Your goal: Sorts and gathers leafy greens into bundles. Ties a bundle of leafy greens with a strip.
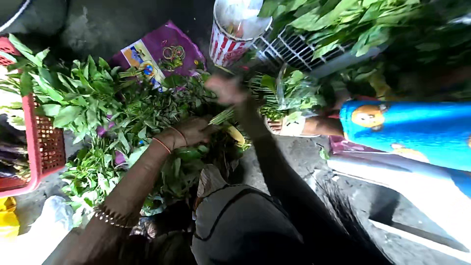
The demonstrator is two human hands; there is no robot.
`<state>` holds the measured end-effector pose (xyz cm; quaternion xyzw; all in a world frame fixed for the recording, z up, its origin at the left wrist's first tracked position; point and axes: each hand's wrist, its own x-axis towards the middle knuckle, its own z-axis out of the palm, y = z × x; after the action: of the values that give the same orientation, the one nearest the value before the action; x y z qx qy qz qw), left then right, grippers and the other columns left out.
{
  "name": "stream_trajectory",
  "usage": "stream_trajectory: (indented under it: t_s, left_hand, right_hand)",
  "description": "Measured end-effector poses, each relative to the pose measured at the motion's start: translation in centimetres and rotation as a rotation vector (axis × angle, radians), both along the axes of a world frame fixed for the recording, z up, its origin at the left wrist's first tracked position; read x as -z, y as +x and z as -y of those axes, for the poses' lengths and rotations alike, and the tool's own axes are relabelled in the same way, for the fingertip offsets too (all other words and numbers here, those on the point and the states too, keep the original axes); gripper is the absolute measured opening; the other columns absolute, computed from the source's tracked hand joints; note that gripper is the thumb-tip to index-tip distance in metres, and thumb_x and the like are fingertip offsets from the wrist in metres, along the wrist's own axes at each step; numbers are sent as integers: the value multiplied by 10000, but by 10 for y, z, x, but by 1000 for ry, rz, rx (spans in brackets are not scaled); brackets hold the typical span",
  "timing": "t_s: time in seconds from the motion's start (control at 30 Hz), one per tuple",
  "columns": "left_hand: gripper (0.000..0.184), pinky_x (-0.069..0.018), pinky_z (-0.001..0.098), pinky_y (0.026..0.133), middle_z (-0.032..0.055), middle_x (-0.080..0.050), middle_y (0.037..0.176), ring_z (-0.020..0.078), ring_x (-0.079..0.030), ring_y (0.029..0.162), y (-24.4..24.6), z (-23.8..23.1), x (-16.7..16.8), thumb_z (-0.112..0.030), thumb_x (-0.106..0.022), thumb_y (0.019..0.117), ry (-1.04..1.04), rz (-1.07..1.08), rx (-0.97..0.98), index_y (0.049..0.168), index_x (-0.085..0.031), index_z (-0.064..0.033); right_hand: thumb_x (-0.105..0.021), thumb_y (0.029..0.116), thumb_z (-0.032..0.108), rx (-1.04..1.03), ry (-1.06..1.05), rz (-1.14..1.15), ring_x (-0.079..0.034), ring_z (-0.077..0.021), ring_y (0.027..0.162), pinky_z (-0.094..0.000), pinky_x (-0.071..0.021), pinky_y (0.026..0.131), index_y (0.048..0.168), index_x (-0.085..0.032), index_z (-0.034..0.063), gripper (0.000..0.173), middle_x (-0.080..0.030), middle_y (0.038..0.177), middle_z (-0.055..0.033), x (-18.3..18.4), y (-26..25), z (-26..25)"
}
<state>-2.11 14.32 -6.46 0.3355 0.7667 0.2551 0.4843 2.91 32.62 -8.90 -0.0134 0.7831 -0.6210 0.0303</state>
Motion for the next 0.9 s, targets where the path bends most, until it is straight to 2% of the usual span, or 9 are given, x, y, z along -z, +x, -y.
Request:
stream_trajectory:
  t_s: [0.07, 0.2, 0.33, 0.53, 0.63, 0.7, 0.77, 0.83, 0.9]
  left_hand:
    - [311, -518, 460, 994, 137, -722, 1083, 228, -685, 1036, 3, -1, 7, -212, -512, 1080, 176, 60, -83, 1252, -662, 0]
    - [384, -572, 360, 775, 95, -652, 893, 162, -656, 772, 2, 7, 17, -252, -406, 1112, 231, 269, -192, 1378, -518, 2]
    - [290, -548, 301, 707, 60, -625, 820, 112, -610, 700, 4, -3, 18, -184, -453, 1086, 279, 224, -195, 1191, -632, 18]
    - [431, -557, 318, 714, 105, -639, 976, 145, -633, 773, 3, -1, 30, -219, -416, 1113, 229, 308, -357, 1506, -415, -41]
    - [353, -537, 394, 690, 162, -646, 1111, 200, -611, 747, 6, -12, 30, -210, -461, 1105, 86, 173, -354, 1413, -538, -57]
    - [401, -512, 406, 653, 144, -626, 981, 205, -568, 683, 7, -13, 33, -268, -442, 1108, 55, 199, -427, 1447, -505, -65]
    - [362, -439, 301, 545, 32, -527, 755, 118, -455, 563, -1, -5, 26, -295, -414, 1104, 96, 311, -599, 1356, -562, -80]
    - [319, -382, 207, 467, -54, -462, 644, 46, -406, 481, -18, 10, 8, -276, -311, 1113, 143, 483, -761, 1195, -563, -98]
    - [332, -373, 194, 440, -64, -458, 629, 42, -402, 461, -39, 21, -7, -263, -249, 1111, 209, 592, -879, 1110, -543, -109]
  right_hand:
    - [-317, 1117, 342, -129, 93, 105, -697, -138, 1058, -378, -559, 946, 1271, -703, 39, 514, -729, 1214, -98, 8, 1, 23]
    - [-273, 1108, 435, -127, 141, 165, -590, -189, 1315, -469, -464, 1120, 1394, -623, 71, 581, -638, 1408, -75, 3, -20, 6]
    - [-249, 1120, 407, -91, 33, 104, -591, -171, 1314, -419, -447, 1145, 1364, -622, 4, 601, -650, 1384, -109, 11, -15, 29]
    - [-289, 1119, 294, 25, 58, 32, -614, -181, 1261, -386, -468, 1111, 1365, -592, -31, 508, -663, 1326, -150, 29, -4, 23]
    - [-364, 1112, 316, 38, 271, -9, -670, -267, 1174, -461, -508, 1027, 1362, -625, 10, 474, -687, 1269, -183, 41, -5, 31]
    - [-307, 1113, 365, 9, 199, 92, -582, -235, 1319, -430, -448, 1126, 1486, -500, 17, 545, -602, 1425, -169, 43, -2, 20]
    - [-290, 1108, 382, 144, 184, 238, -626, -228, 1230, -446, -517, 1032, 1473, -498, 28, 549, -637, 1347, -161, 42, 11, -1]
    - [-403, 1106, 276, 265, 476, 327, -677, -364, 1066, -555, -544, 921, 1342, -570, -45, 432, -668, 1181, -255, 50, 38, -20]
    - [-531, 1070, 283, 221, 741, 481, -618, -520, 1124, -698, -489, 886, 1326, -588, -26, 406, -609, 1258, -332, 73, 70, -29]
